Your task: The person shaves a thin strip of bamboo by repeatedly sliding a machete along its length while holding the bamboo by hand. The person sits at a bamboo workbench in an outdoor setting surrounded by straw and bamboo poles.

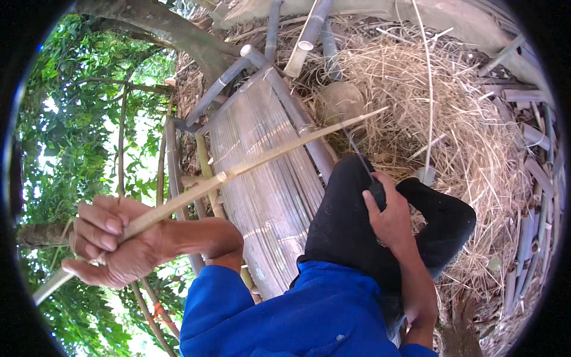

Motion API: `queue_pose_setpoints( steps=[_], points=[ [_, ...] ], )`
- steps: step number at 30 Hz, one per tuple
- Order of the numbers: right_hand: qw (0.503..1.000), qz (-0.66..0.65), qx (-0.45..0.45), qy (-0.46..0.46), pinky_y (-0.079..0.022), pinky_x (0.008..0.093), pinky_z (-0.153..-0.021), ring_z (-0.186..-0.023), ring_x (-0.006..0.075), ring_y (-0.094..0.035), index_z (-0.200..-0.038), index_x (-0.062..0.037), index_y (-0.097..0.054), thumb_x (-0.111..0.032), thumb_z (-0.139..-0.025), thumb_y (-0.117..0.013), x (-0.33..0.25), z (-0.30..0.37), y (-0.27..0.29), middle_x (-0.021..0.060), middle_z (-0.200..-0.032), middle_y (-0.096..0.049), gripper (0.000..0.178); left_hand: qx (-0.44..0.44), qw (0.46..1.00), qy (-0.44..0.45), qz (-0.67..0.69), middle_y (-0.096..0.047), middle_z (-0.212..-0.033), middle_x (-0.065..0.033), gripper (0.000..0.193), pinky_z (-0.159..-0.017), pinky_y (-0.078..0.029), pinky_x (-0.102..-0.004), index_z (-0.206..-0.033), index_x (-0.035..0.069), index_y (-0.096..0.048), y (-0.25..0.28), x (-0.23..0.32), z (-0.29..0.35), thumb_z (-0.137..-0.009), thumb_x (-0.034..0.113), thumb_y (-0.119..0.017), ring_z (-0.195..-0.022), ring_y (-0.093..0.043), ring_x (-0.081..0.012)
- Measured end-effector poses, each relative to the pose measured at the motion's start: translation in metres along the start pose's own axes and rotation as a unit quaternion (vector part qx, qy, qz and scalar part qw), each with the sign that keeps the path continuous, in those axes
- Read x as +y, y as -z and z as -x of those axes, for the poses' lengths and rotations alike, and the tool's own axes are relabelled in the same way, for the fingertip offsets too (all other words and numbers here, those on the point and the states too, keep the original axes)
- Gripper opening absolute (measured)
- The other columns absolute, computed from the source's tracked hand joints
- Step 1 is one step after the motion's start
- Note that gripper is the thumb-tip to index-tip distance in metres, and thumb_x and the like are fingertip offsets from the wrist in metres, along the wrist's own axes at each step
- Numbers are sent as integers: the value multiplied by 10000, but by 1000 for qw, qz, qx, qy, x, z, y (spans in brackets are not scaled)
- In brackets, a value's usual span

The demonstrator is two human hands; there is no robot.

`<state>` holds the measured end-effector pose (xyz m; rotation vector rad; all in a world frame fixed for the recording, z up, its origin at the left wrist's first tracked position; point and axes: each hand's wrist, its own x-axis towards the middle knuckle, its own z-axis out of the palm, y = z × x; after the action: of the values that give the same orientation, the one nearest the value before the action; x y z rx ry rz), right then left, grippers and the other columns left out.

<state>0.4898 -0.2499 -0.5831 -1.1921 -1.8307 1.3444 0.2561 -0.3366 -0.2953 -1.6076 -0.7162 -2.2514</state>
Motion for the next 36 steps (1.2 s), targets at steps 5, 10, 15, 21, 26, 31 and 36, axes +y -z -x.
queue_pose_setpoints(
  steps=[5, 10, 15, 21, 26, 31, 36],
  points=[
    [990, 80, 45, 105, -541, 436, -786, -933, 417, -687, -1254, -52, -557, -136, -933, -684, -29, 36, 26, 237, -1026, -680, 356, 8, 998, -38, 52, -329, -486, 46, 505, -439, -355, -218, -569, 174, -379, -21, 43, 22, -1018, 323, -553, -426, -352, -99],
    [996, 43, 14, 77, -549, 473, -708, -861, 440, -687, -1266, -52, -527, -204, -923, -708, -72, 84, 41, 265, -952, -679, 417, 72, 989, -74, -108, -271, -488, 34, 557, -669, -351, -282, -594, 190, -304, -42, 72, 73, -1083, 452, -348, -644, -409, -147],
    [987, 72, 38, 141, -572, 473, -659, -793, 408, -692, -1280, 1, -497, -250, -886, -738, -92, 126, 48, 241, -941, -667, 525, 18, 989, -104, -100, -285, -506, 12, 546, -771, -360, -335, -594, 199, -317, -51, 92, 102, -1078, 451, -316, -724, -432, -163],
    [930, 120, 49, 343, -529, 374, -483, -596, 259, -634, -1229, 8, -526, -182, -850, -702, -120, 177, 53, 104, -754, -530, 459, 49, 984, -125, -119, -365, -588, 10, 517, -885, -340, -361, -594, 190, -374, -67, 112, 120, -1068, 392, -344, -825, -442, -188],
    [971, 156, 31, 178, -540, 463, -503, -618, 370, -653, -1110, -35, -489, -179, -865, -687, -88, 157, 39, 168, -774, -590, 346, 58, 980, -159, -101, -365, -623, 13, 484, -895, -342, -361, -597, 184, -394, -65, 109, 126, -1046, 364, -389, -824, -419, -169],
    [959, 150, 20, 239, -539, 464, -508, -627, 376, -651, -1114, -14, -483, -158, -868, -669, -103, 177, 39, 166, -754, -589, 341, 85, 974, -183, -100, -335, -630, 28, 472, -895, -338, -367, -598, 182, -394, -64, 101, 130, -1033, 364, -405, -801, -391, -164],
    [961, 188, 68, 191, -543, 451, -491, -621, 390, -647, -1068, -13, -471, -149, -875, -659, -75, 140, 32, 205, -779, -607, 302, 137, 963, -194, -130, -383, -783, -52, 454, -898, -336, -416, -616, 164, -437, -67, 87, 133, -1002, 402, -439, -918, -443, -243]
  ],
)
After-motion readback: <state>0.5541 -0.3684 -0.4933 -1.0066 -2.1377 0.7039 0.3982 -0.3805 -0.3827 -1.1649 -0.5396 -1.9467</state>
